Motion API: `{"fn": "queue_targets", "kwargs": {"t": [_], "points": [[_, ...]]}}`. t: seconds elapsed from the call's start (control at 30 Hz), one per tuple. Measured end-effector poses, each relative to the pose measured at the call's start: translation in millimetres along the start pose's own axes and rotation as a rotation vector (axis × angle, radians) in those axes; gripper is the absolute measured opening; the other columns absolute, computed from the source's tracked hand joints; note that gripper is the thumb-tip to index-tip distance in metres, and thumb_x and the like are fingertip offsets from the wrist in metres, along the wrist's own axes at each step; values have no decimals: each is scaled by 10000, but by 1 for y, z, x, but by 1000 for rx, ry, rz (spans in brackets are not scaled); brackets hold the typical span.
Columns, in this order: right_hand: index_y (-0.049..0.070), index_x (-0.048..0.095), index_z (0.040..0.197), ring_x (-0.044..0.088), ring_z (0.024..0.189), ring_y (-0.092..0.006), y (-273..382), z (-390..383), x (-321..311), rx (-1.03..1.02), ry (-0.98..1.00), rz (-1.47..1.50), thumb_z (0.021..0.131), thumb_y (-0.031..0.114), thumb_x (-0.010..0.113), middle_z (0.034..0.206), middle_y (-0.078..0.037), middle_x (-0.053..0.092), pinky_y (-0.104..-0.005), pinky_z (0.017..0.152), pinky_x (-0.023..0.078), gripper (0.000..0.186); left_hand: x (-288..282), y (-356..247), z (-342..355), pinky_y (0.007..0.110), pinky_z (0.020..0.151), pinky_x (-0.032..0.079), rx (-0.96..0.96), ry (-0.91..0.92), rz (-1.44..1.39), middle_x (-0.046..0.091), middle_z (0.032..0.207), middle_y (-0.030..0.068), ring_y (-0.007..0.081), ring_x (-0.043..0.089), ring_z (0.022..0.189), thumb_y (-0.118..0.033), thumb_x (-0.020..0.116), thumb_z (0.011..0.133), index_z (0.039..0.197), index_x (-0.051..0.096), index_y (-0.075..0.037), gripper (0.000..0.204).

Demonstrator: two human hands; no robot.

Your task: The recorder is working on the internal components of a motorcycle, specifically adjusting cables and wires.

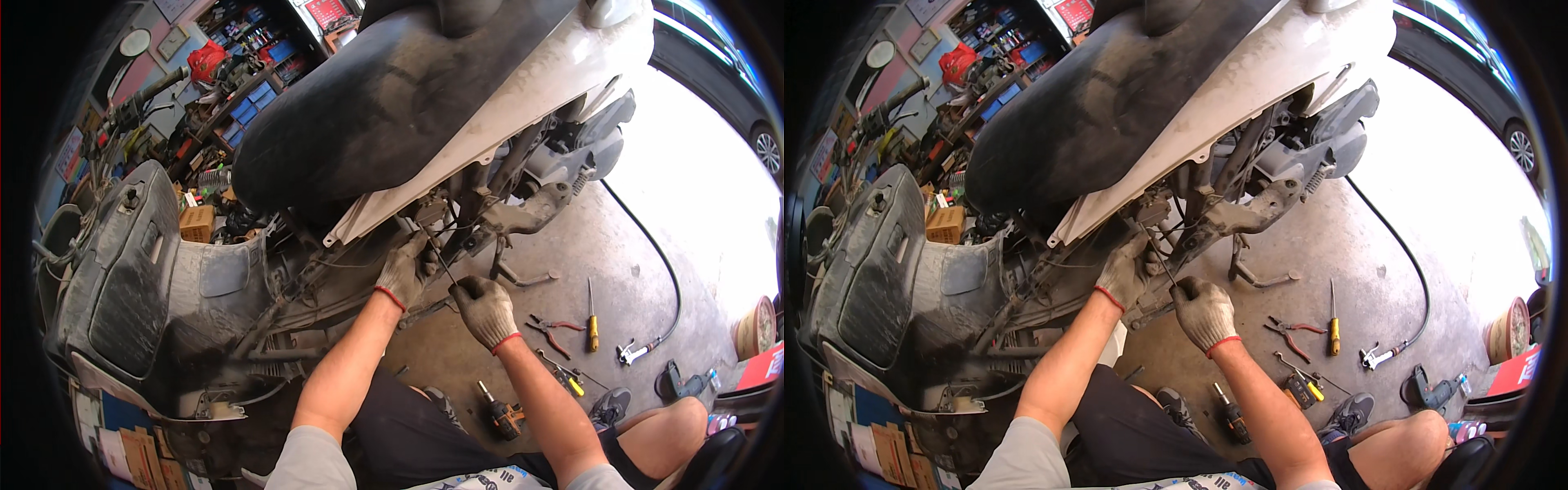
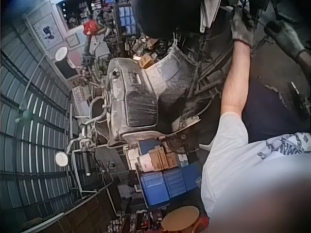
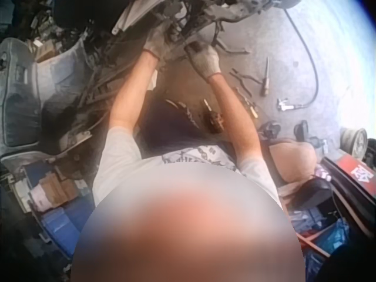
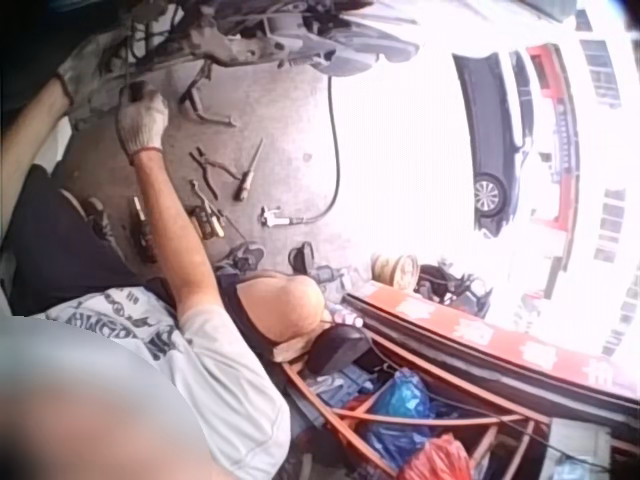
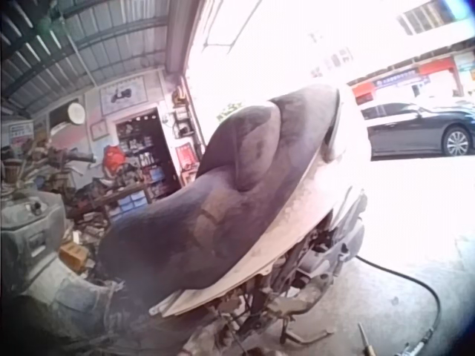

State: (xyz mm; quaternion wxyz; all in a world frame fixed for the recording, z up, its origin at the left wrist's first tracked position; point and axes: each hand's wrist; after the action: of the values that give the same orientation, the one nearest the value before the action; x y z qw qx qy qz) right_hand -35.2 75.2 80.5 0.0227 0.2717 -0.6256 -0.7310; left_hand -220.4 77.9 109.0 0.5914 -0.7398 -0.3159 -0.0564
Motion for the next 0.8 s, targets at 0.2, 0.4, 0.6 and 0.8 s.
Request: {"fn": "queue_targets", "kwargs": {"t": [0.2,0.4,0.6,0.8], "points": [[62,724,969,660,903,-387,1,5,4,-26,-20,-28,886,308,557,923,-202,694,-454,815,517,309,-4,0,3,227,535,445,4,52,-70,588,819,4,84,543,637,-171,502,1018,1046,604,-58,155],[73,716,960,659,874,-397,8,4,4,-53,-70,-96,890,296,556,892,-204,690,-473,791,519,284,-6,4,9,191,494,457,17,26,-141,630,784,9,69,566,600,-208,545,1001,973,639,-69,170],[58,711,995,661,871,-386,22,7,8,-82,-46,-244,895,285,569,891,-199,691,-454,770,522,286,-14,1,11,199,515,456,-50,64,-250,625,817,-7,62,553,617,-233,551,999,998,639,-84,173],[3,689,1020,680,733,-317,10,15,16,-121,-112,31,913,254,577,777,-161,690,-412,676,530,296,3,-3,-17,177,493,441,-37,66,-2,665,829,22,59,563,583,-226,573,986,967,646,-79,165]]}}
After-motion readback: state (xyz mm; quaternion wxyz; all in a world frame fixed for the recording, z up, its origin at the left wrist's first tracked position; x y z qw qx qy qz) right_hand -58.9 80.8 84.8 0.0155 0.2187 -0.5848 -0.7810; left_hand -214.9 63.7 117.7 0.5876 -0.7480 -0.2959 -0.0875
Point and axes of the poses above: each hand's wrist, its own z-axis towards the middle knuckle, its own x-axis out of the palm, y = z × x
